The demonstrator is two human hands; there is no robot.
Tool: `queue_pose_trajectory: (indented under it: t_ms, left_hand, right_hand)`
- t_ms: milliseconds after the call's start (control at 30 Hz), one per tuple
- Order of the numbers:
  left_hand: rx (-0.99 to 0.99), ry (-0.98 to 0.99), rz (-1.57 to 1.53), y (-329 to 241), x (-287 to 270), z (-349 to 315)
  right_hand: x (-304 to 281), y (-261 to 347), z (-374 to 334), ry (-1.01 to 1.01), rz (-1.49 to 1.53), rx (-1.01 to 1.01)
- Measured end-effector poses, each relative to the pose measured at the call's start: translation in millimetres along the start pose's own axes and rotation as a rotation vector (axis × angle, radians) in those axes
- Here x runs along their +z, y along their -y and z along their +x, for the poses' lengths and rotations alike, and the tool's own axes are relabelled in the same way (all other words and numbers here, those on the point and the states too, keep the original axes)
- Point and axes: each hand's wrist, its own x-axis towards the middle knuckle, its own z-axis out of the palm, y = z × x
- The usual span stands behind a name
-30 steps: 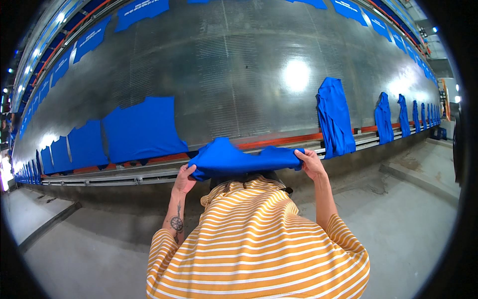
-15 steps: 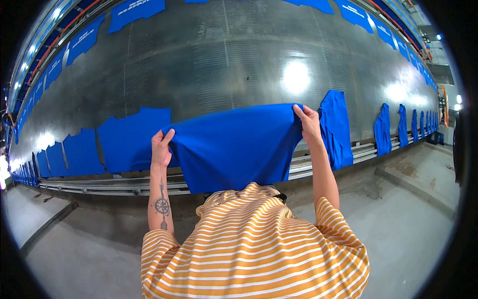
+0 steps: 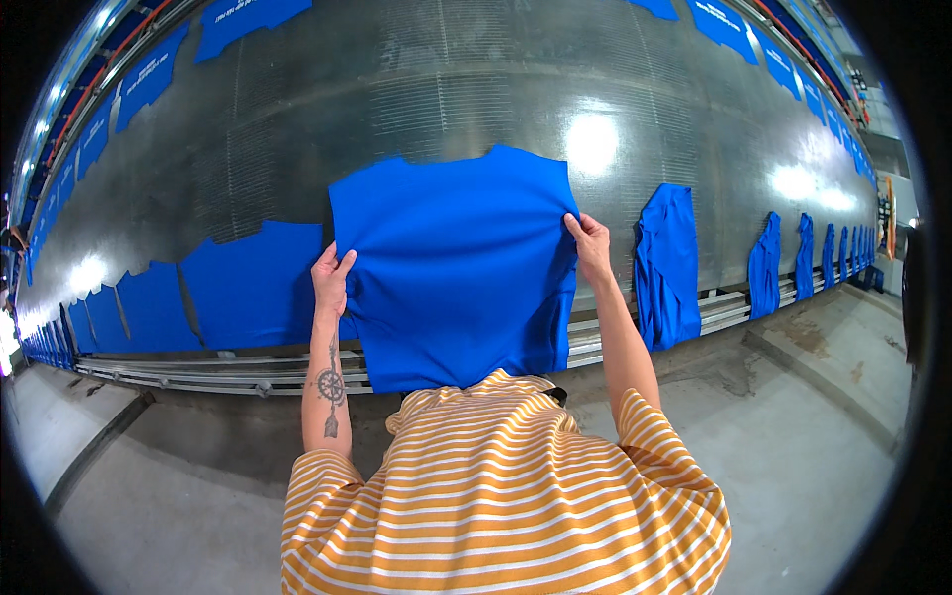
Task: The person repeatedly picks up blue fabric pieces from a metal rail, unfolds them, and folds them into smaller rectangles. The folded pieces are placed back on the rail in a neat row. The task is performed by hand without tools.
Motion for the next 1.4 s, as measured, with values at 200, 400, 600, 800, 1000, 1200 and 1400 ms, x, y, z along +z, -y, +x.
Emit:
queue_pose_trajectory:
  t_ms: [200, 400, 600, 800, 1000, 1200, 1400]
  left_hand:
    - [-0.054, -0.052, 0.169, 15.8, -1.0, -7.4]
    - [0.097, -0.024, 0.193, -5.0, 4.4, -24.2]
    - [0.106, -0.024, 0.307, -2.6, -12.7, -24.5]
    - [0.076, -0.006, 0.306, -3.2, -19.3, -31.8]
    - [0.016, 0.020, 0.283, -1.0, -25.0, -38.1]
    - [-0.020, 0.033, 0.261, 3.5, -31.1, -42.1]
    - [-0.029, 0.060, 0.284, 4.9, -32.8, -44.3]
  right_hand:
    - [-3.4, -17.3, 4.4, -0.020, -0.097, -0.065]
    - [6.1, 12.9, -11.9, 0.008, -0.171, -0.130]
    - [-13.7, -9.8, -9.1, 0.039, -0.200, -0.152]
    - [-14.0, -2.2, -22.2, 0.050, -0.197, -0.118]
    - [-18.9, -15.3, -30.1, 0.058, -0.125, -0.121]
    - [-21.1, -18.8, -34.2, 0.062, -0.144, -0.074]
    - [-18.7, -16.9, -39.7, 0.041, -0.150, -0.078]
